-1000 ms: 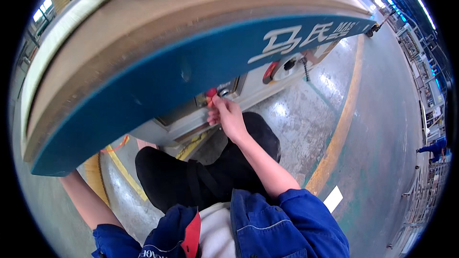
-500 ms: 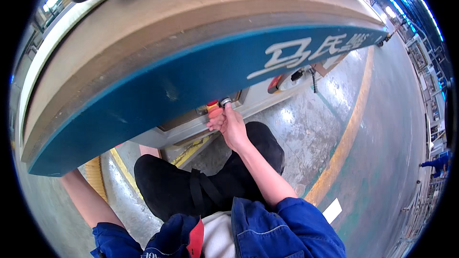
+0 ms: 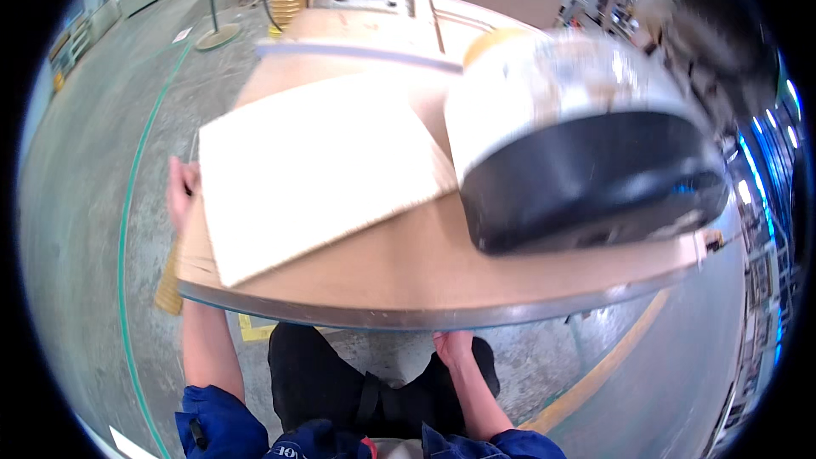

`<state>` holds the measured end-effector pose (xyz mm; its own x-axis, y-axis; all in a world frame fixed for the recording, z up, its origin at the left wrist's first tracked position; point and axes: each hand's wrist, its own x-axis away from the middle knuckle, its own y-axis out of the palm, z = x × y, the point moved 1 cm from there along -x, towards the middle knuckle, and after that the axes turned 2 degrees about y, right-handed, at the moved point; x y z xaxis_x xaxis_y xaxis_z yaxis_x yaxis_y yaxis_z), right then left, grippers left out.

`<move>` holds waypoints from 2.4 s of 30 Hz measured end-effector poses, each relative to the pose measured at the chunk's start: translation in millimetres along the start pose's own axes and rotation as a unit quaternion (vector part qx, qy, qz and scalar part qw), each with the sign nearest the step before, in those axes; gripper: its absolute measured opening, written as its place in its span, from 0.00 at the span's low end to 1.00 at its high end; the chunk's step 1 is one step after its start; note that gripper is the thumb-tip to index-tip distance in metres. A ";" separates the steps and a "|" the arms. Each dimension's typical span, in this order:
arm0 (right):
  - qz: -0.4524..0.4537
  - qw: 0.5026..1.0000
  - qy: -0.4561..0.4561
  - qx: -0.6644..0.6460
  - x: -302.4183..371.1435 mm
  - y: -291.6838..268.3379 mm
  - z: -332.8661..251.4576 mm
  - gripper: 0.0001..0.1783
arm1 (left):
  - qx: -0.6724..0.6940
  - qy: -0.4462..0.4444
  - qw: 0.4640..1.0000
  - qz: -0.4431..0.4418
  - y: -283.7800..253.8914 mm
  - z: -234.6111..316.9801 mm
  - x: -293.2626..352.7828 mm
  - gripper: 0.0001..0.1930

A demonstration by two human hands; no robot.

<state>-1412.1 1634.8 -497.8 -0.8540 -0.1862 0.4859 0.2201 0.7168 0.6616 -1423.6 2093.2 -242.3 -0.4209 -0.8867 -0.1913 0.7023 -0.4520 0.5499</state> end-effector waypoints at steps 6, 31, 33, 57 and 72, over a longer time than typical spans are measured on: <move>-0.031 0.996 0.083 0.010 15.7 -22.6 -16.7 0.21 | -0.118 -0.102 0.982 -0.109 14.5 13.2 4.2 0.28; 0.320 0.836 0.293 0.337 297.2 20.4 -129.3 0.23 | -0.655 -0.268 0.606 -0.364 39.3 18.3 -52.7 0.25; 0.341 0.828 0.283 0.344 316.4 31.5 -136.0 0.23 | -0.625 -0.261 0.635 -0.372 8.4 2.8 -44.4 0.27; 0.097 0.918 0.047 0.383 339.7 325.4 -121.9 0.22 | -0.432 -0.266 0.703 -0.498 104.3 213.6 8.5 0.33; -0.053 0.975 -0.140 0.164 388.3 407.3 -193.8 0.19 | -0.187 -0.293 0.763 -0.545 191.9 362.7 112.1 0.15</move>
<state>-1562.7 1724.3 71.0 -0.9693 -0.1123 0.2187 0.0003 0.8889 0.4580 -1544.2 1942.2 136.6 -0.9794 0.1820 0.0871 -0.1798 -0.9832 0.0316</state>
